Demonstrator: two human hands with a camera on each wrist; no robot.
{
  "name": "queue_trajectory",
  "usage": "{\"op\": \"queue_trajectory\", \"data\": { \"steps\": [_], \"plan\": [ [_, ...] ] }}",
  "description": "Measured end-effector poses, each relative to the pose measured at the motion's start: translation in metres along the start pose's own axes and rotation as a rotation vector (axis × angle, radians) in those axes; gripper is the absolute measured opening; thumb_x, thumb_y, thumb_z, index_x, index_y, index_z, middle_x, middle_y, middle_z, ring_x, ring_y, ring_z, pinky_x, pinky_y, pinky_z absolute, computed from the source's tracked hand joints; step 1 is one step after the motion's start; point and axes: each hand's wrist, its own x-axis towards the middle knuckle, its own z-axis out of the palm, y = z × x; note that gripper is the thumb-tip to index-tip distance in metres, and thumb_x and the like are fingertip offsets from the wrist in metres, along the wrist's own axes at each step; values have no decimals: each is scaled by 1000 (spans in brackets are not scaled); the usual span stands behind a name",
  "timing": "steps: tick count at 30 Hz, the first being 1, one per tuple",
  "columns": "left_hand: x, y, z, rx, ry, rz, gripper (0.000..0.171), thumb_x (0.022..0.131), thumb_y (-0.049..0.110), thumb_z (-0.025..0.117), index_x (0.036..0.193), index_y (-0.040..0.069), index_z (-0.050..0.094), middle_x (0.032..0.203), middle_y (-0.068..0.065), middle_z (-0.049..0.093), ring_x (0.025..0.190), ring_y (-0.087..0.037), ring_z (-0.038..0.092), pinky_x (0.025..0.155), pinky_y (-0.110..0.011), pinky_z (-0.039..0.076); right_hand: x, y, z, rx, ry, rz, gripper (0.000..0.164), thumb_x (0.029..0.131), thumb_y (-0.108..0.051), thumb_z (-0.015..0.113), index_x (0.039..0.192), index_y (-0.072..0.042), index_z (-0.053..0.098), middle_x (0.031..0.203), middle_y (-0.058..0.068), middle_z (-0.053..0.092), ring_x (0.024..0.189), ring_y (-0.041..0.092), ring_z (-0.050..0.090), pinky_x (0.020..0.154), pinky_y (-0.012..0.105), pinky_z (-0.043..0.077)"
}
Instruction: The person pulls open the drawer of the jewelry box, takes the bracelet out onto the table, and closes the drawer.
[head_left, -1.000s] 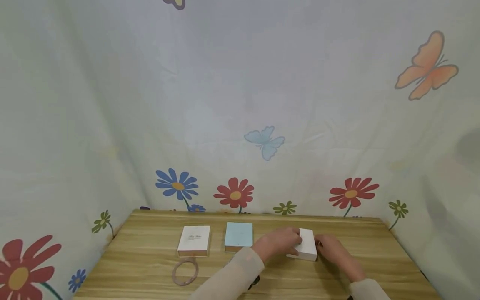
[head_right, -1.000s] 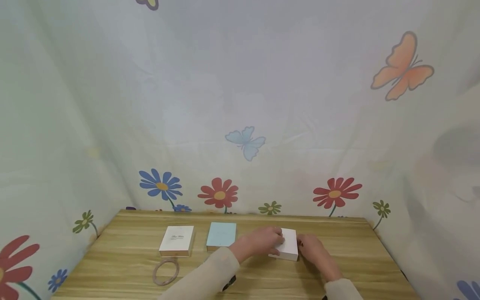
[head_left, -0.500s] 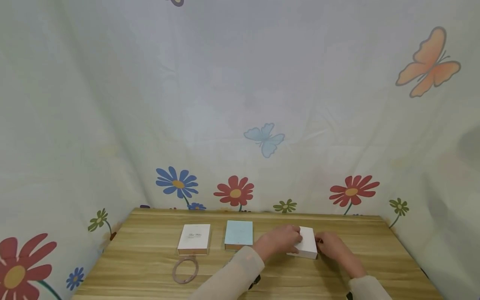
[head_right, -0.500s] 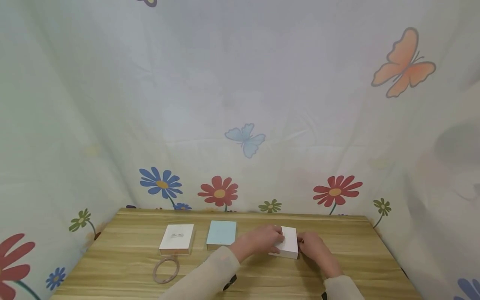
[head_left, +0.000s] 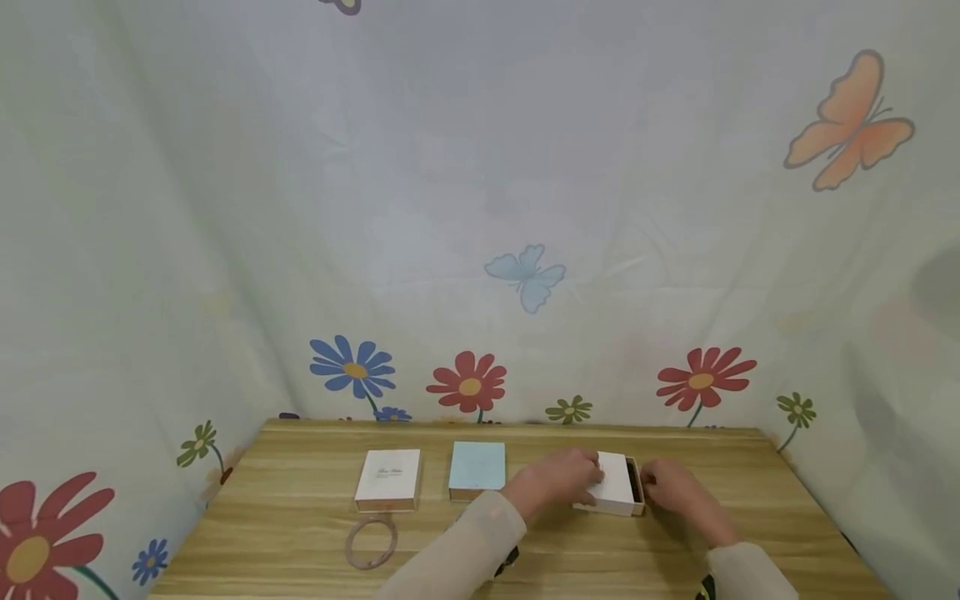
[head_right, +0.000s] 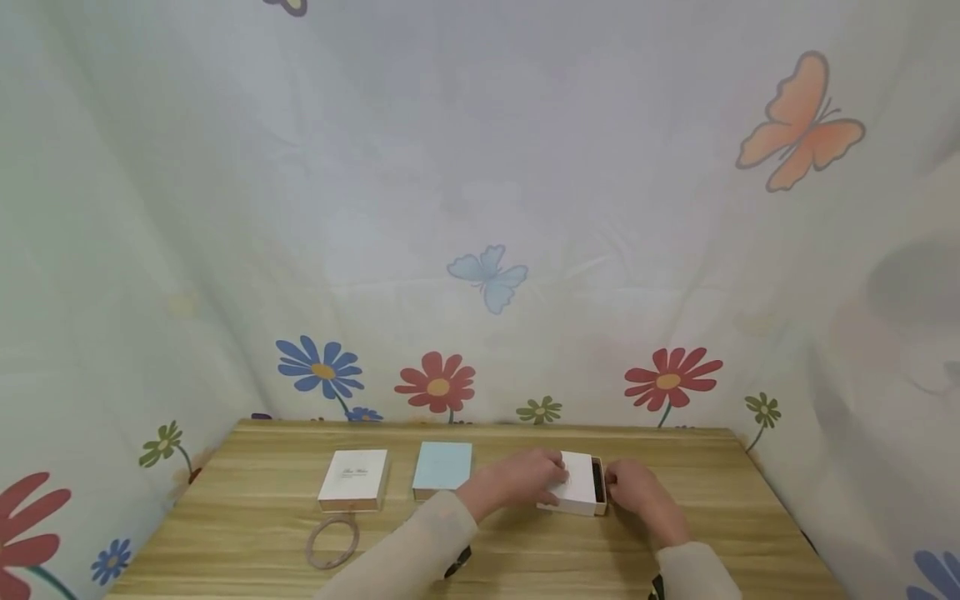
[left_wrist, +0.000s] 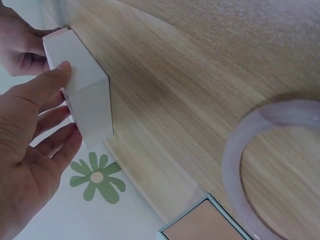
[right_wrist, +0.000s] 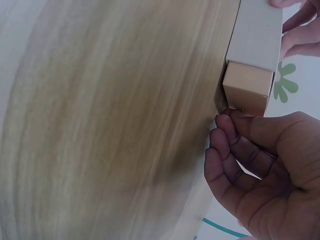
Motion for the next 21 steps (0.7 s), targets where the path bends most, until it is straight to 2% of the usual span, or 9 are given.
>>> {"op": "queue_trajectory", "data": {
  "steps": [12,21],
  "plan": [
    [2,0,0,10,-12,3,28,90,42,76,112,24,75,113,8,65,93,-2,60,80,-13,48,-6,7,-7,-15,-24,20,20,84,6,65,71,-8,62,65,-3,52,62,13,46,57,30,40],
    [1,1,2,-13,-10,7,27,90,41,77,111,25,75,112,8,65,92,-1,59,79,-13,47,-12,22,-6,-61,18,12,22,82,8,64,68,-8,56,65,-2,48,62,15,42,58,32,38]
  ]
}}
